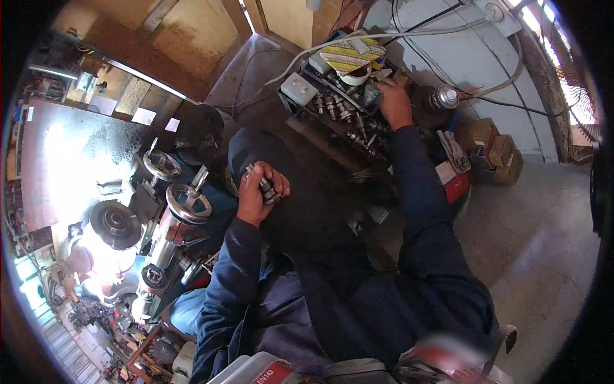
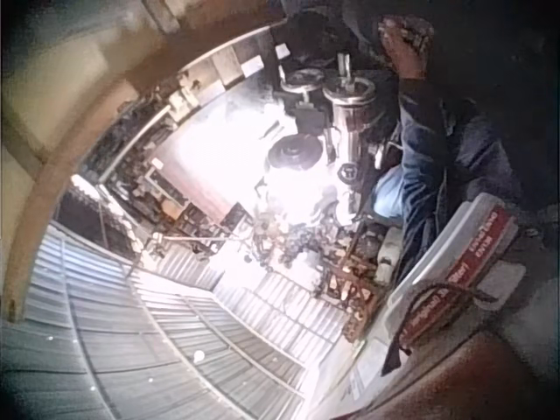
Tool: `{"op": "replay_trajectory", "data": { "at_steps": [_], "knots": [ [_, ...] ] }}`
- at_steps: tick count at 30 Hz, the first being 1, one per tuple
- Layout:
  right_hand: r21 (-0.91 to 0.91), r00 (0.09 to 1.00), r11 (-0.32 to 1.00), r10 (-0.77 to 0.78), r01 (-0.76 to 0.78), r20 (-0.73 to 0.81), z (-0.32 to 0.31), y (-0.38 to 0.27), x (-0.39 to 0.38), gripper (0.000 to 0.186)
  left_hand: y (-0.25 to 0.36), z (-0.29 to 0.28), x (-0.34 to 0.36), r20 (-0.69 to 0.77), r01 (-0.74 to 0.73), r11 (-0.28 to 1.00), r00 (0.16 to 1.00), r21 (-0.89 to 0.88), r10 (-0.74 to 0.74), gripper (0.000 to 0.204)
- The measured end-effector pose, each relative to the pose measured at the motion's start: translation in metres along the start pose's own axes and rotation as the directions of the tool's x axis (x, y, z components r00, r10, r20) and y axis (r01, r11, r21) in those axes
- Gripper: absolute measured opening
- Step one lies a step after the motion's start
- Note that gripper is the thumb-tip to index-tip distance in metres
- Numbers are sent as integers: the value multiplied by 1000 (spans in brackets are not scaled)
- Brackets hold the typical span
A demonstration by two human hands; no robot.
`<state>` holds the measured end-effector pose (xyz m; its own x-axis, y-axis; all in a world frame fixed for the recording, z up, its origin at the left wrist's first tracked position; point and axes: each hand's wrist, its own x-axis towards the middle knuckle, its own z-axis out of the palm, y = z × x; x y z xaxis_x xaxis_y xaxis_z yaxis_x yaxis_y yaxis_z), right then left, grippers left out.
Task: The person takes a mechanical part from a box, places it into a lathe, and uses a handheld power tool to grind the end of the rotating component.
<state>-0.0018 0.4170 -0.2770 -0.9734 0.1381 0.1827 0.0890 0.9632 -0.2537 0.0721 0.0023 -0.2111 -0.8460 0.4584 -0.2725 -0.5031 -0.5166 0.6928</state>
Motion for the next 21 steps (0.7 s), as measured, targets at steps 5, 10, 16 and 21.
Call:
{"op": "replay_trajectory", "data": {
  "at_steps": [5, 10, 16, 21],
  "knots": [
    [88, 984, 992, 100, -87, -147, 7, -12, -16, 29, 3, -1, -5, -12, -10, 1000, 1000, 22, 11, 38],
    [65, 972, 987, 158, -148, -174, -5, -10, -28, 23, 3, -4, -5, -2, -20, 1000, 1000, 9, 20, 39],
    [-43, 999, 999, -25, 26, 34, -29, -25, -34, 34, 4, -7, -6, 9, -26, 1000, 1000, 5, 26, 39],
    [5, 997, 1000, -16, 16, -79, -48, -50, -39, 35, 5, 4, -6, -56, -25, 999, 998, 43, 28, 40]
  ]
}}
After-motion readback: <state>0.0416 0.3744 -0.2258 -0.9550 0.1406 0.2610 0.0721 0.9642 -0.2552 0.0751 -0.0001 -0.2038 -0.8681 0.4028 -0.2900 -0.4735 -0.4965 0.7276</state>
